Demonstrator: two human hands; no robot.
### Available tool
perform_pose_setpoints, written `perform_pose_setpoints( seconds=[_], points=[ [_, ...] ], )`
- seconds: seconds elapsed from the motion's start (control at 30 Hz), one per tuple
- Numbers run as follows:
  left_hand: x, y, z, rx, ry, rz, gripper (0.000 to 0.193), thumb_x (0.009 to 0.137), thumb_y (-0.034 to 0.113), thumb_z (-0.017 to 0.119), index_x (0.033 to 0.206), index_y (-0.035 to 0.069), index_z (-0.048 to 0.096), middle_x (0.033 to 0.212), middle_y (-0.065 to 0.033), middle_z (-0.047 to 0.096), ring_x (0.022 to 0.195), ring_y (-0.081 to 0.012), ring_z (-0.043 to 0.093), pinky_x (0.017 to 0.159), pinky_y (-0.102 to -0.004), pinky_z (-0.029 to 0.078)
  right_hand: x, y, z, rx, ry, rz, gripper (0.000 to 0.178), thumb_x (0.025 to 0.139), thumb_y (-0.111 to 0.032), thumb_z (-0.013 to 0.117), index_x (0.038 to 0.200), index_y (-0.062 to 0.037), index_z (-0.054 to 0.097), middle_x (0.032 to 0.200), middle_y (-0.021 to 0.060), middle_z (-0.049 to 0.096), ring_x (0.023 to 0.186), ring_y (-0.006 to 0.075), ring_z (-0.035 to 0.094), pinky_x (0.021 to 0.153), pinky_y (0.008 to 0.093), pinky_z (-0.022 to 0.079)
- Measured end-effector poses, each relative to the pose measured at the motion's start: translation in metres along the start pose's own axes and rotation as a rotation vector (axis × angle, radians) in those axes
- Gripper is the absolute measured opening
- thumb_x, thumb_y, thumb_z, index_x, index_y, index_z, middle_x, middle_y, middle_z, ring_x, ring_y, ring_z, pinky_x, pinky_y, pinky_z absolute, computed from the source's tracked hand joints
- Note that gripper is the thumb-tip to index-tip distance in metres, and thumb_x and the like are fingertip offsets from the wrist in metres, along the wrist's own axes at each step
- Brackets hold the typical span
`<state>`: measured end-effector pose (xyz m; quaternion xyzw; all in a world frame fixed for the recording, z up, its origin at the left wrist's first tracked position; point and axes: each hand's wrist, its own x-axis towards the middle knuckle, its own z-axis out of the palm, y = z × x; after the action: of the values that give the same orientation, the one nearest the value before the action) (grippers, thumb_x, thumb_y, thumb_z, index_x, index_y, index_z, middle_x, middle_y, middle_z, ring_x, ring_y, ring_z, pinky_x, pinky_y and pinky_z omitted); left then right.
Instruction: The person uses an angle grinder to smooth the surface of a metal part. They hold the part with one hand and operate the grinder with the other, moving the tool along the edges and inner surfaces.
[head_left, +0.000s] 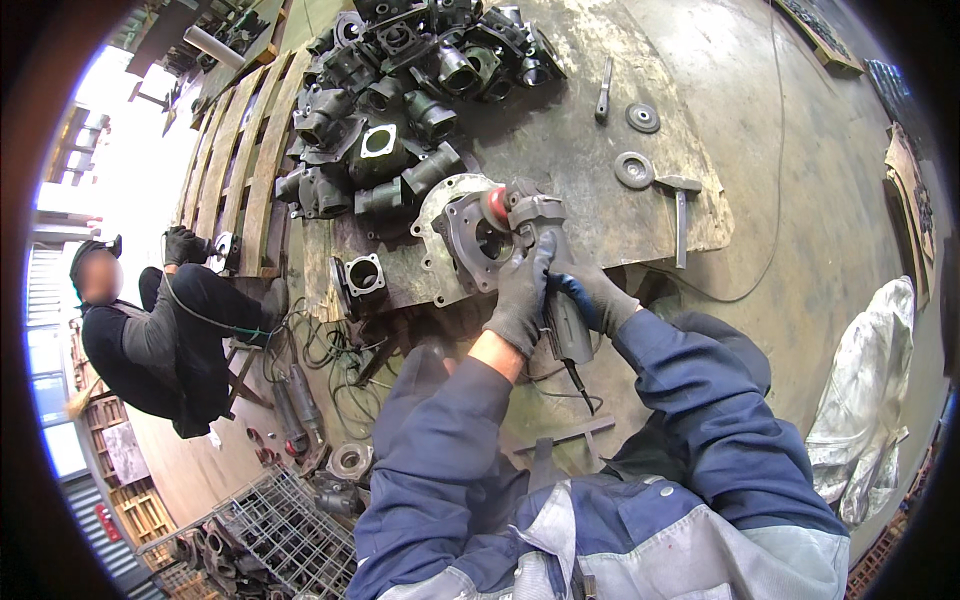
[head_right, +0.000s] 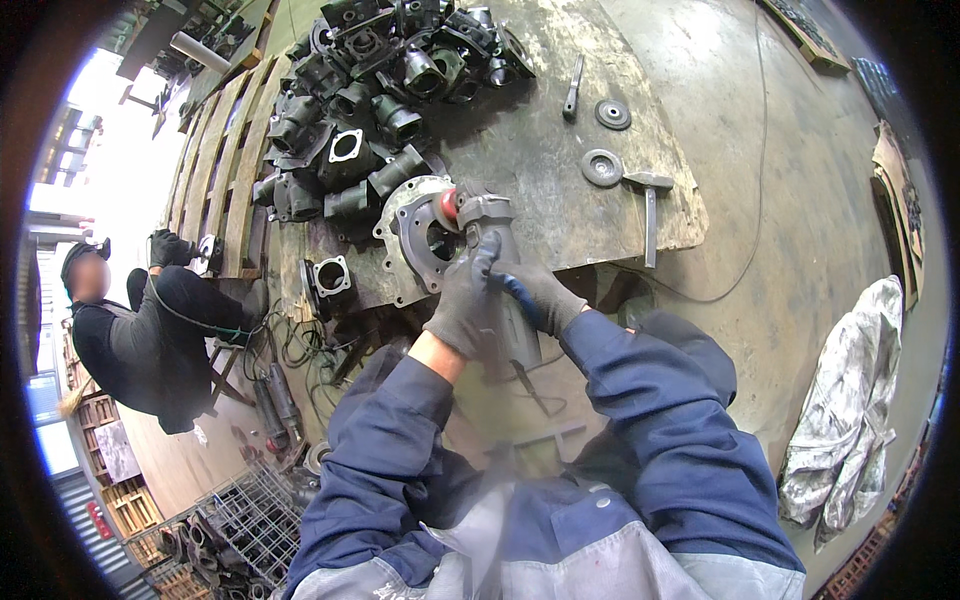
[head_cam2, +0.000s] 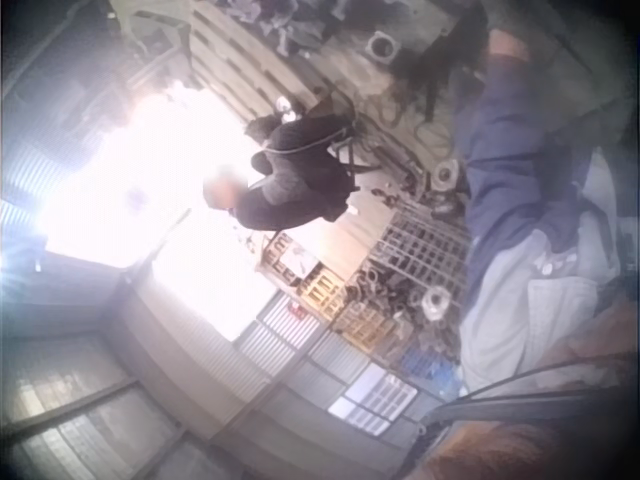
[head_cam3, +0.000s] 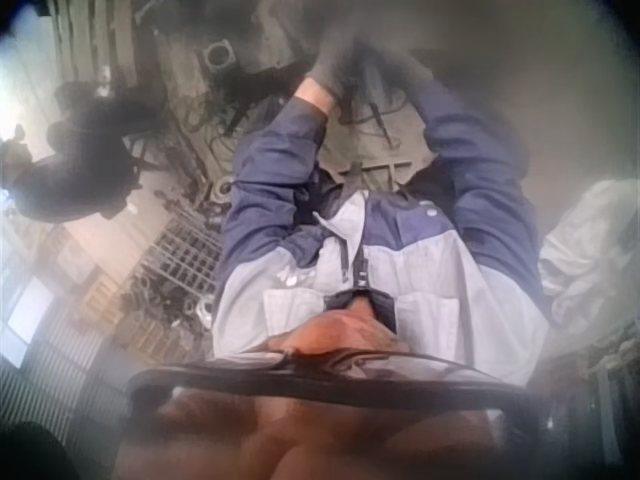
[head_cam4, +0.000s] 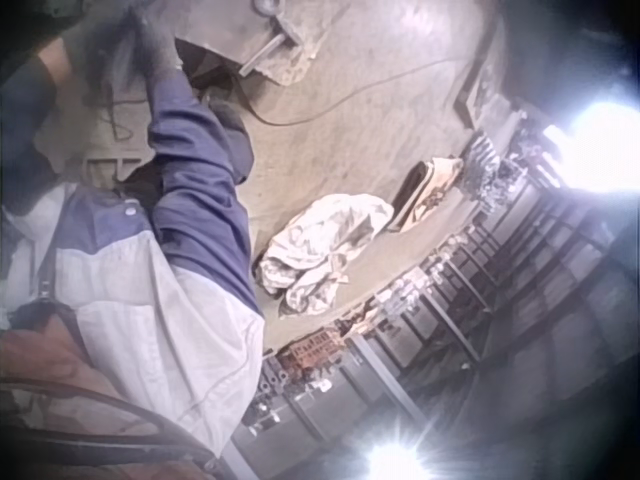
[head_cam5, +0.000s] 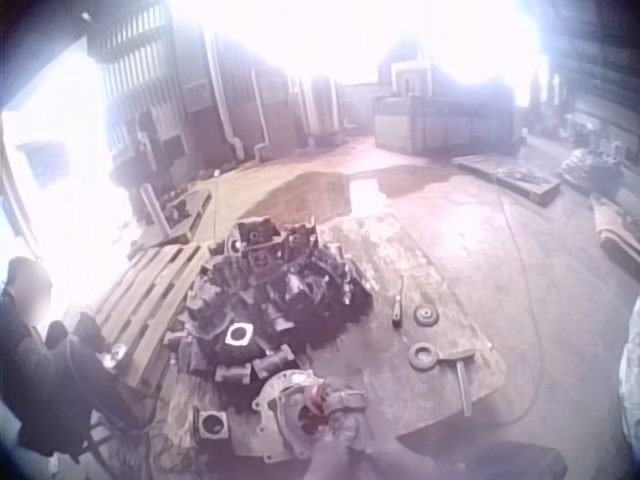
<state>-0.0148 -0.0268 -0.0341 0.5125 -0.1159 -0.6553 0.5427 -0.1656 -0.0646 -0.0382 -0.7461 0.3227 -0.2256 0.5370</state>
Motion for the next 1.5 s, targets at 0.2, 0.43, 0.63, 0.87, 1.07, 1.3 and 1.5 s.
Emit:
perform_pose_setpoints(
  seconds=[0.2,0.43,0.63,0.87,1.07,1.3,1.5],
  points=[
    [-0.027,0.025,0.003,0.395,0.093,0.299,0.042,0.104,0.035,0.069,0.129,0.001,0.067,0.109,-0.0057,0.071,0.092,-0.0138,0.062,0.084,-0.0318,0.052,0.006,-0.038,0.002,0.466,0.061,0.214,0.032,0.098,-0.028,0.067,0.119,-0.0039,0.07,0.103,0.0086,0.071,0.095,0.0163,0.068,0.084,0.0348,0.057],
    [-0.027,0.027,0.004,0.22,0.094,0.14,0.042,0.104,0.035,0.07,0.13,0.002,0.066,0.11,-0.0054,0.071,0.094,-0.0144,0.063,0.085,-0.0318,0.052,0.004,-0.024,0.006,-0.037,-0.085,-0.005,0.042,0.097,-0.026,0.065,0.132,-0.0025,0.062,0.111,0.0074,0.069,0.097,0.0163,0.066,0.085,0.0343,0.057],
    [-0.046,0.021,0.006,0.231,0.147,0.299,0.039,0.103,0.031,0.071,0.129,0.002,0.066,0.111,-0.0032,0.07,0.096,-0.0125,0.063,0.085,-0.0302,0.052,0.008,-0.05,0.011,0.53,0.036,0.178,0.038,0.097,-0.022,0.063,0.13,-0.002,0.061,0.113,0.0078,0.069,0.101,0.0161,0.063,0.09,0.0327,0.054],
    [-0.071,0.012,0.013,0.157,0.14,0.279,0.041,0.101,0.033,0.076,0.125,-0.001,0.069,0.111,-0.0028,0.072,0.1,-0.0098,0.063,0.088,-0.029,0.053,-0.007,-0.039,0.014,0.509,-0.096,0.382,0.053,0.09,-0.016,0.069,0.139,-0.002,0.054,0.123,0.0094,0.066,0.112,0.0178,0.061,0.101,0.0354,0.051],
    [-0.059,0.037,0.007,0.164,0.083,0.244,0.048,0.1,0.038,0.076,0.126,-0.002,0.069,0.11,-0.005,0.072,0.097,-0.012,0.065,0.087,-0.0307,0.053,0.005,-0.048,0.013,0.692,-0.058,0.325,0.049,0.088,-0.017,0.068,0.133,0.0005,0.058,0.117,0.0085,0.067,0.109,0.0182,0.062,0.1,0.0356,0.052],
    [-0.071,0.012,0.005,0.076,0.105,0.229,0.043,0.1,0.03,0.077,0.129,0.0,0.066,0.115,-0.005,0.07,0.102,-0.0129,0.063,0.09,-0.0304,0.052,-0.011,-0.05,0.025,0.778,0.01,0.314,0.048,0.086,-0.012,0.069,0.132,-0.0013,0.059,0.114,0.0055,0.067,0.106,0.0168,0.062,0.101,0.0353,0.051],
    [-0.102,-0.02,0.005,0.26,0.11,0.181,0.043,0.104,0.031,0.071,0.135,0.001,0.064,0.123,-0.0048,0.07,0.107,-0.0116,0.063,0.096,-0.0305,0.051,-0.057,-0.031,0.033,0.644,-0.078,0.372,0.048,0.08,-0.007,0.069,0.127,-0.0016,0.058,0.114,0.0039,0.066,0.103,0.0131,0.06,0.096,0.0326,0.051]
  ],
)
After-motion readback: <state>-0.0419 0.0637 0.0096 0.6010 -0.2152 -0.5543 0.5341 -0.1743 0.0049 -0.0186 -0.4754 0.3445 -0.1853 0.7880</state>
